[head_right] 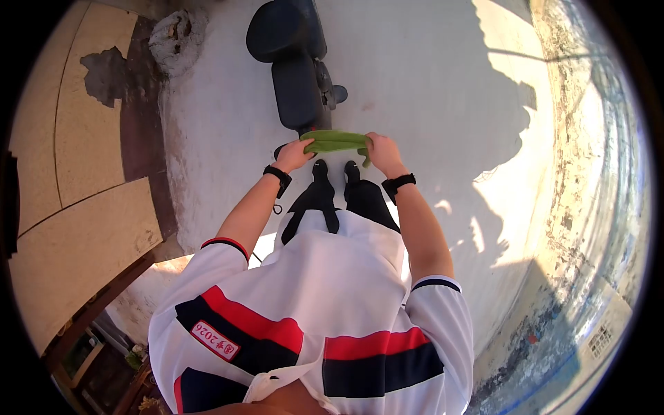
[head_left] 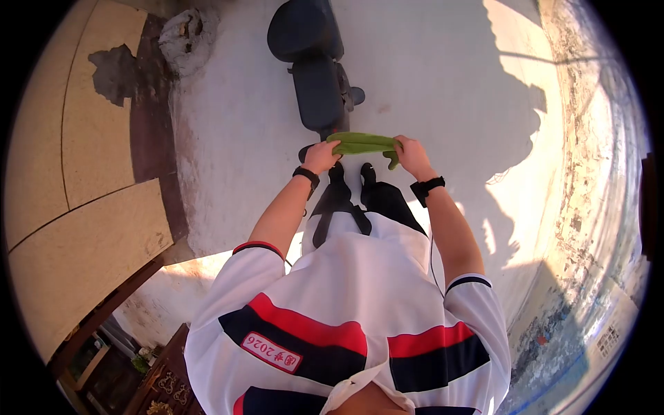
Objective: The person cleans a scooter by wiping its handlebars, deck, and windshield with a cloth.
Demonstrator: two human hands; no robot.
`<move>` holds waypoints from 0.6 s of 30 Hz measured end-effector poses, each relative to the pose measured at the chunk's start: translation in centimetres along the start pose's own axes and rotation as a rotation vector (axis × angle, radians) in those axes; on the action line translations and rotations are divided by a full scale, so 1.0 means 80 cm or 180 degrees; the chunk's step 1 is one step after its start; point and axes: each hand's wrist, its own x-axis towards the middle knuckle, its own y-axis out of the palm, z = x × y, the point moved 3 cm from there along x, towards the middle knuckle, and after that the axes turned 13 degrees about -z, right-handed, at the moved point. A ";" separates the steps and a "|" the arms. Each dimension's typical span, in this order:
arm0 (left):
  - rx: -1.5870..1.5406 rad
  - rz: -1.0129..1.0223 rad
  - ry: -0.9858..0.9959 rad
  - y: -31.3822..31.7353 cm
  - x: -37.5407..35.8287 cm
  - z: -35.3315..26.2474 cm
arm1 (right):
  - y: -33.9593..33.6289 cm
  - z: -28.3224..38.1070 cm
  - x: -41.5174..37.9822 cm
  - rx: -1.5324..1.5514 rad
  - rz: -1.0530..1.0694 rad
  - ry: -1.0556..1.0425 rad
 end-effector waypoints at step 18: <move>-0.0041 -0.1858 -0.0804 -0.029 -0.028 -0.053 | -0.103 -0.023 0.118 0.0207 0.0893 -0.1407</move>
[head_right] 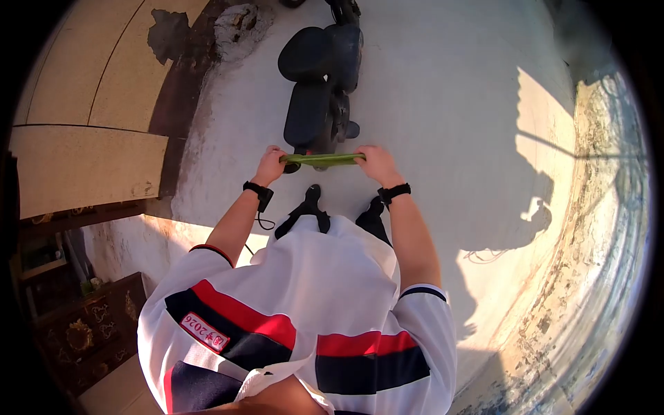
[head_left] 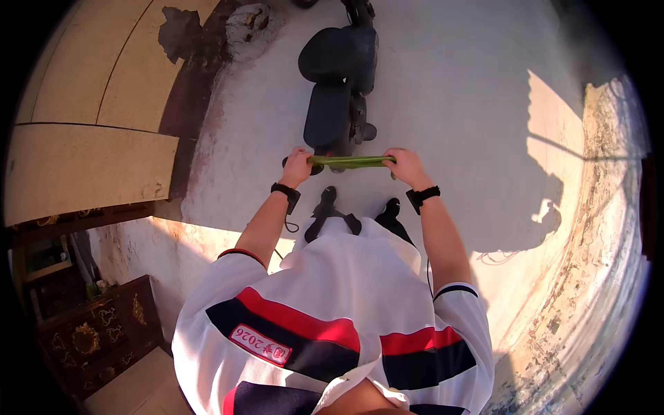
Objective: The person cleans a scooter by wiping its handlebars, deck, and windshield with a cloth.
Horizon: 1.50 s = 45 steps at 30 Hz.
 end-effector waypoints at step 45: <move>-0.0468 -0.2171 0.0599 0.003 0.508 -0.391 | -0.383 -0.236 0.402 -0.0047 -0.2767 -0.0281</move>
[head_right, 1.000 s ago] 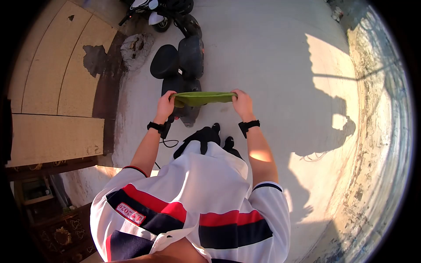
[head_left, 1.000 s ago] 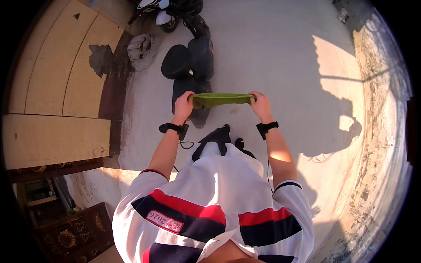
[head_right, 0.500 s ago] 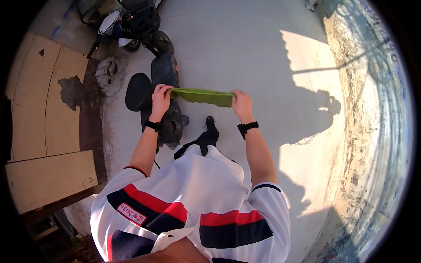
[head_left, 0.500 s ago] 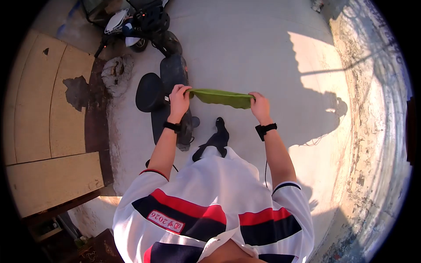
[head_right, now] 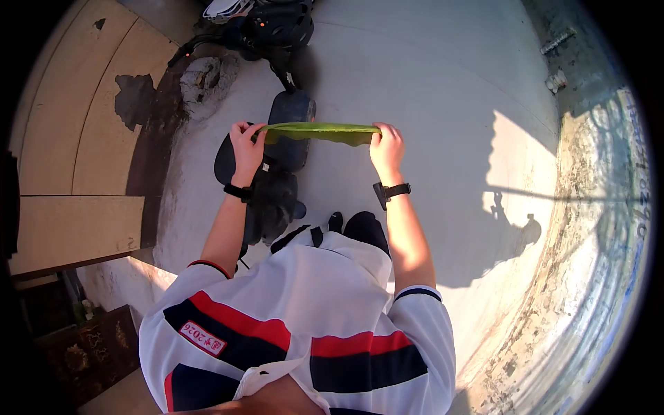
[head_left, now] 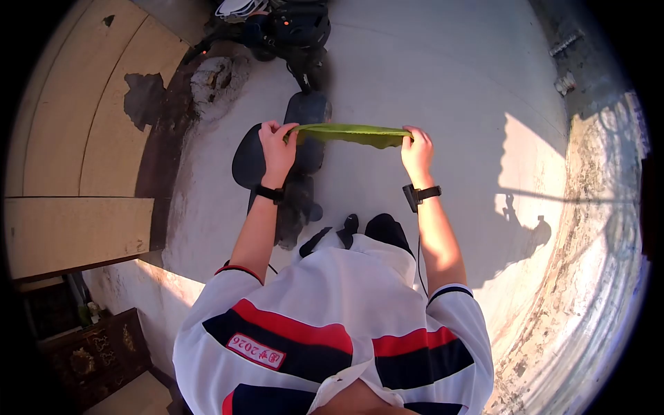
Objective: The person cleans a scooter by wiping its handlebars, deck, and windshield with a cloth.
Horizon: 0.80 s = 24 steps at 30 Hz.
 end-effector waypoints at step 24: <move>0.1173 -0.0750 -0.0642 0.110 0.201 0.023 | 0.231 -0.033 0.327 0.1444 0.0645 0.0250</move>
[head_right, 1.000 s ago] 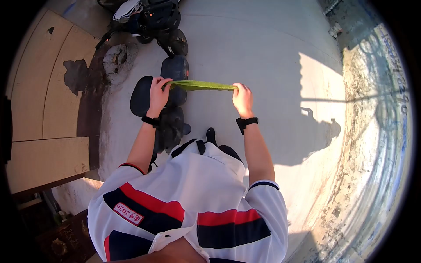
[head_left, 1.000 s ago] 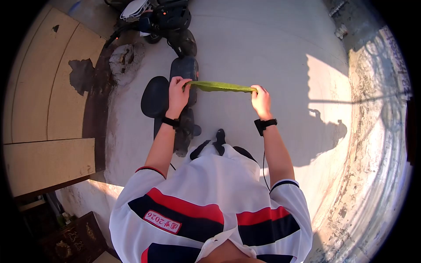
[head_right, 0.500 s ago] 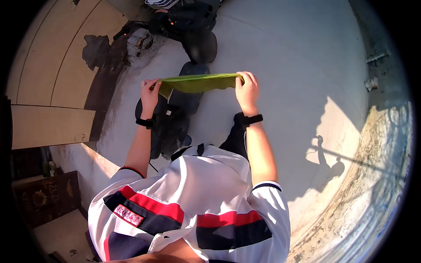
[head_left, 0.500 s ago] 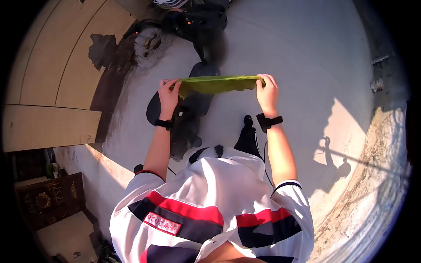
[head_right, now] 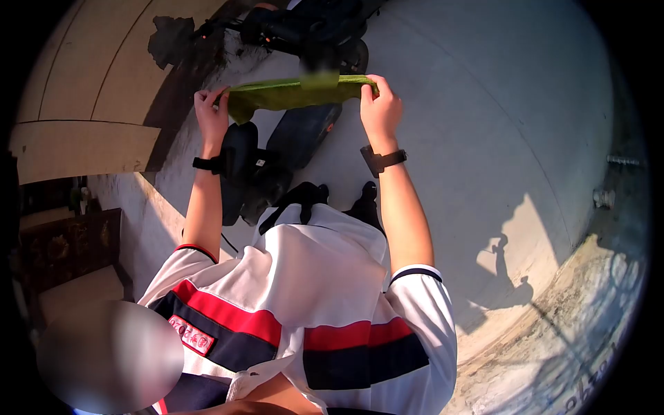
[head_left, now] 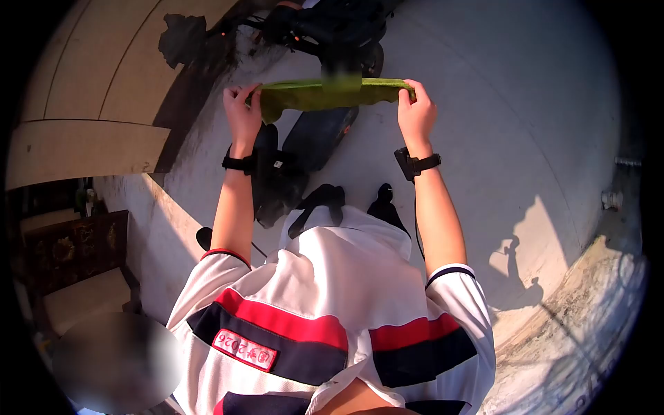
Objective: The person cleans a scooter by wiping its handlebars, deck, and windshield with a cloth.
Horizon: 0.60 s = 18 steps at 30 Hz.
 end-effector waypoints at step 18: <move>-0.1412 0.0264 -0.0166 0.112 0.072 0.020 | 0.137 0.074 0.022 0.0373 0.0001 -0.1181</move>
